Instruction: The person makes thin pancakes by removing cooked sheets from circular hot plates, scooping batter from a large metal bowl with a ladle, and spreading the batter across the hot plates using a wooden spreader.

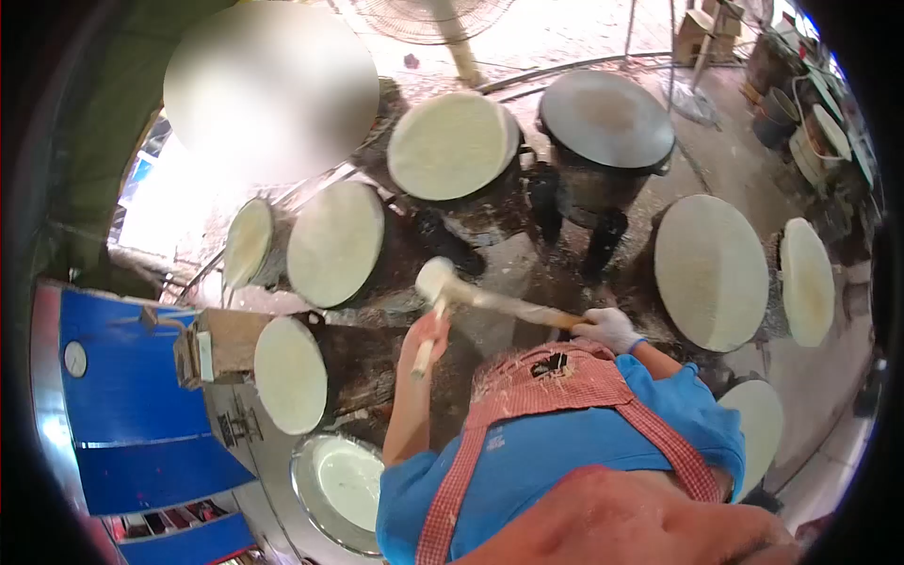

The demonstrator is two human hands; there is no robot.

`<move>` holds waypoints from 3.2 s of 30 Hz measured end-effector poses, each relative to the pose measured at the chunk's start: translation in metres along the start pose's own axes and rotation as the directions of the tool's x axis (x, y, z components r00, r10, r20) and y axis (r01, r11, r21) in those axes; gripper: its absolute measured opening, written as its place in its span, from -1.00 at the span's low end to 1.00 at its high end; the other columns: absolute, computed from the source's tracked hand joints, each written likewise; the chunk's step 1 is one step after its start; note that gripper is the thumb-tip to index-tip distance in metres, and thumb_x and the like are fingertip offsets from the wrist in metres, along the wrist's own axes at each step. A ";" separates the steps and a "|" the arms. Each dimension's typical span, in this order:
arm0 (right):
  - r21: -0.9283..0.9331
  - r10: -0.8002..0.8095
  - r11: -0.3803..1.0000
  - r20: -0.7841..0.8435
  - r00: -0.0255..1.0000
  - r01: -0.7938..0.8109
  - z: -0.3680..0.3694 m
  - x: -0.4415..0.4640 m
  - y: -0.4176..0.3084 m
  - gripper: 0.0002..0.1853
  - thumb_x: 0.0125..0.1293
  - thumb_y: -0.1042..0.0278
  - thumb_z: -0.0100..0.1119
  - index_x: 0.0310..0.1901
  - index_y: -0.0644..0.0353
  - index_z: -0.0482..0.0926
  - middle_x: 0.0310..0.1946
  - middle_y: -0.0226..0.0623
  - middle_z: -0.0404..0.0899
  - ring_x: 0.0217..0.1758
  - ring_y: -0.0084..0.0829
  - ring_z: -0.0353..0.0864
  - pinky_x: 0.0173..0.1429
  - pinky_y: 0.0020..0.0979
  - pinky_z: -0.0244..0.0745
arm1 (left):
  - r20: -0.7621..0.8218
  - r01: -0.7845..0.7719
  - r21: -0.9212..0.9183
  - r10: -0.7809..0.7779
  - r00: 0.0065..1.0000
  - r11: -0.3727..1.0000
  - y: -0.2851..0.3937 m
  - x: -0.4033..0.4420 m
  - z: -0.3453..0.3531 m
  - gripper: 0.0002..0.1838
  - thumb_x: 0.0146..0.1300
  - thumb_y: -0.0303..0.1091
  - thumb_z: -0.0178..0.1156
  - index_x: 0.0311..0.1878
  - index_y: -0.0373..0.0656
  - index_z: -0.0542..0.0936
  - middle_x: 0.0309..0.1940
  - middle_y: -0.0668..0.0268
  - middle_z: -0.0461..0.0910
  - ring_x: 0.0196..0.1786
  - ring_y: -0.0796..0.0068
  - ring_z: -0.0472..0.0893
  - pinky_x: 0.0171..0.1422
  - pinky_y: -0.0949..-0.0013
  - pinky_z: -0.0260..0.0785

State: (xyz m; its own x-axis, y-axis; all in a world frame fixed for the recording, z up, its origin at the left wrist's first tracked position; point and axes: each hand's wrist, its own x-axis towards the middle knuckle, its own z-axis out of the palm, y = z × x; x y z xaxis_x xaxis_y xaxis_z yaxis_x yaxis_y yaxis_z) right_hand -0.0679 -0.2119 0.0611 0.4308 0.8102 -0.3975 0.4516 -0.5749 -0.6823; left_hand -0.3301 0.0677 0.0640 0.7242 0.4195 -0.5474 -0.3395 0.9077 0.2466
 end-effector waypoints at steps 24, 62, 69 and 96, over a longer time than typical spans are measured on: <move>0.744 0.618 0.617 -0.659 0.428 0.255 -0.209 0.156 0.086 -0.68 0.09 0.29 0.13 -0.15 0.32 0.55 -0.35 -0.16 0.62 -0.29 -0.36 0.59 -0.17 -0.40 0.41 | 0.669 -0.412 0.578 0.119 0.734 -0.704 -0.147 0.505 0.342 -0.31 0.08 -0.40 -0.02 0.32 0.20 0.06 -0.38 0.02 0.54 -0.34 0.01 0.56 -0.26 0.09 0.43; 0.890 0.641 0.395 -0.444 0.626 0.227 -0.262 0.217 0.090 -0.74 0.04 0.27 0.22 -0.22 0.15 0.62 -0.73 -0.50 0.42 -0.79 -0.69 0.21 -0.73 -0.59 0.01 | 0.265 -0.266 0.964 -0.142 0.954 0.010 0.008 0.343 0.242 -0.23 0.05 -0.59 -0.07 0.36 0.08 -0.03 -0.62 0.37 0.30 -0.77 0.63 0.24 -0.77 0.52 0.08; 0.962 0.450 0.261 -0.194 0.872 0.080 -0.257 0.221 0.100 -0.78 0.09 0.28 0.21 -0.23 0.16 0.63 -0.76 -0.46 0.36 -0.83 -0.64 0.16 -0.77 -0.52 -0.01 | -0.035 0.086 0.947 -0.166 0.986 0.311 -0.005 0.298 0.240 -0.19 0.09 -0.57 -0.02 0.35 0.26 -0.10 -0.76 0.45 0.11 -0.81 0.63 0.16 -0.81 0.52 0.01; 0.809 0.232 0.588 -0.146 0.962 -0.019 -0.330 0.267 0.169 -0.68 0.04 0.25 0.22 -0.18 0.21 0.60 -0.73 -0.47 0.38 -0.77 -0.66 0.28 -0.73 -0.57 0.07 | -0.151 0.227 0.767 -0.175 0.973 0.600 -0.004 0.215 0.189 -0.25 0.15 -0.54 -0.03 0.34 0.20 -0.10 -0.72 0.51 0.08 -0.75 0.74 0.10 -0.74 0.65 -0.05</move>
State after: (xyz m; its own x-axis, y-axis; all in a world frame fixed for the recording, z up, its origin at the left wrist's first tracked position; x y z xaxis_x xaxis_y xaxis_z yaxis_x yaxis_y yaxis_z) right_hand 0.3819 -0.1303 0.0422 0.6330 0.6290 -0.4513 -0.3746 -0.2613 -0.8896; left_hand -0.0600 0.1552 0.0963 0.6734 0.2480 -0.6964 0.4211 0.6455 0.6371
